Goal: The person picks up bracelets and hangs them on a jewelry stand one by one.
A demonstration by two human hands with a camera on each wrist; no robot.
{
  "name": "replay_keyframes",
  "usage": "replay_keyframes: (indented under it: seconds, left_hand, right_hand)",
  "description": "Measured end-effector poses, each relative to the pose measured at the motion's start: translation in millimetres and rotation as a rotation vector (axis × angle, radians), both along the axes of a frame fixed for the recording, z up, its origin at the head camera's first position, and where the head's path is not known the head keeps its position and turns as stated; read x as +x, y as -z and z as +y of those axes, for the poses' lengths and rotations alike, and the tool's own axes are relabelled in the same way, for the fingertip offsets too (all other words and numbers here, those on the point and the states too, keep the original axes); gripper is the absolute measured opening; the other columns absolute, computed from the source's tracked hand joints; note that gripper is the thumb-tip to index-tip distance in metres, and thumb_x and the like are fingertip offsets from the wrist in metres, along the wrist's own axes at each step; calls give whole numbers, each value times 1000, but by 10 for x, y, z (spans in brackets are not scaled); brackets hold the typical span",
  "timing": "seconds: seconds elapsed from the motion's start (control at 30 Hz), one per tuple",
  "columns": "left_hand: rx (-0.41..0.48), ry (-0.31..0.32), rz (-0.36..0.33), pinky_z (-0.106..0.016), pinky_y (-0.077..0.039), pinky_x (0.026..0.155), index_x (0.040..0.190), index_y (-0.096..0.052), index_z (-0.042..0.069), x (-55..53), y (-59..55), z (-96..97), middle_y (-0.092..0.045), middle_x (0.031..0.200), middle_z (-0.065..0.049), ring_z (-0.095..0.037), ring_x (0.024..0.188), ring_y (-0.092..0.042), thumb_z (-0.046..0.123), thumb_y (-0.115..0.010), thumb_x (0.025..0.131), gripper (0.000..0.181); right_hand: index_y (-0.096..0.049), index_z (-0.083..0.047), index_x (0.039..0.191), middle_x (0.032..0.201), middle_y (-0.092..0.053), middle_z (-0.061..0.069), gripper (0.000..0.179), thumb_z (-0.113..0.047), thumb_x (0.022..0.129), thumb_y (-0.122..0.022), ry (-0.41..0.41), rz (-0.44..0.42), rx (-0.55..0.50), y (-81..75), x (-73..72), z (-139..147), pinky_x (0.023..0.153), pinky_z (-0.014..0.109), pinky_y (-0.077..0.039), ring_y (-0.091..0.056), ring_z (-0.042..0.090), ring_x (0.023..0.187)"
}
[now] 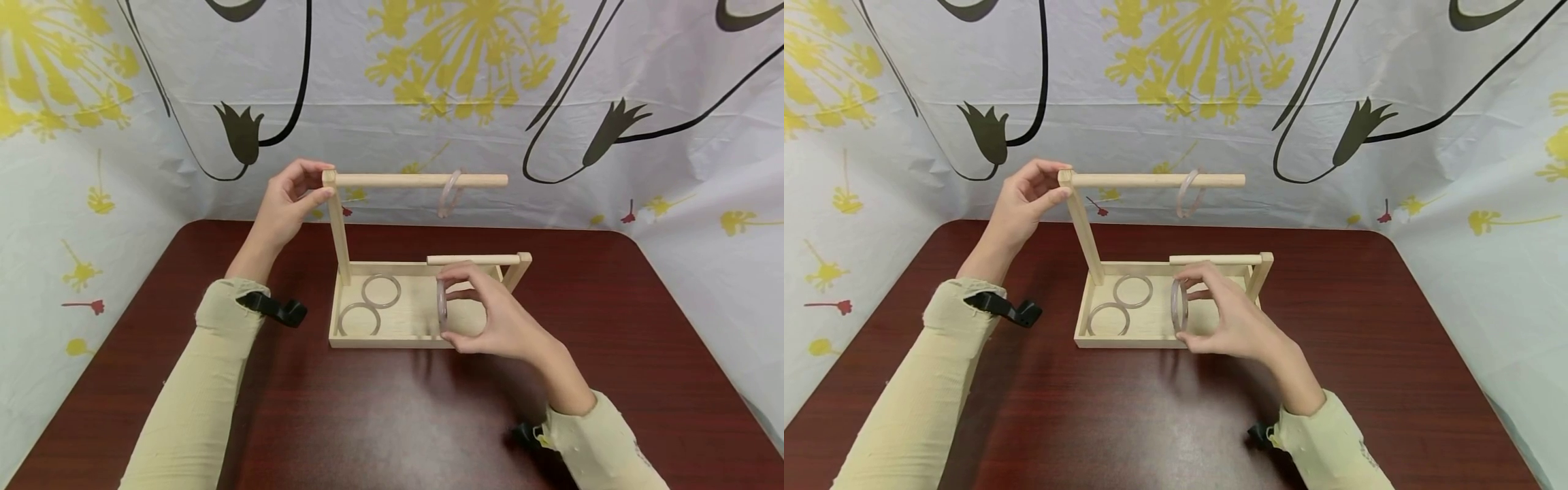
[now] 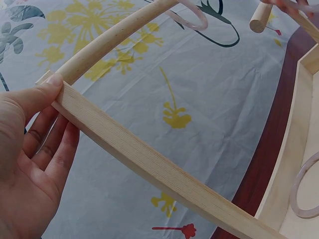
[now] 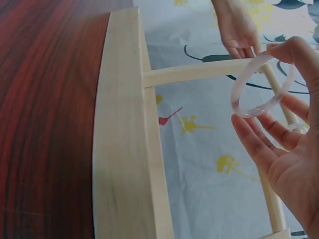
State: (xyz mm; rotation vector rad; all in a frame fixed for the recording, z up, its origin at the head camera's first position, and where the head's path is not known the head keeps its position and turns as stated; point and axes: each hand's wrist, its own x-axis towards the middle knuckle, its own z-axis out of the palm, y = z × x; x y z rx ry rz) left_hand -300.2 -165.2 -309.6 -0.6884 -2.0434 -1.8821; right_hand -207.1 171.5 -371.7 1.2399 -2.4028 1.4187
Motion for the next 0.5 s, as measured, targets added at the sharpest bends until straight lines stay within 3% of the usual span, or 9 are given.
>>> replay_keyframes:
  seconds: [0.3,0.5]
  left_hand:
    - [4,0,-2,-19,-52,84,113,-64,6,0,3,-3,-67,106,13,-7,97,-63,-8,-63,92,25]
    - [0,-3,-4,-19,-51,83,114,-64,4,2,0,-1,-67,105,13,-7,97,-63,-7,-64,92,25]
  right_hand:
    - [-53,-3,127,129,-53,9,76,11,60,-86,39,-11,-94,-135,17,36,92,29,-58,-57,13,116]
    - [-54,1,127,124,-55,13,76,12,58,-86,60,50,-154,-188,10,49,91,28,-58,-57,14,115]
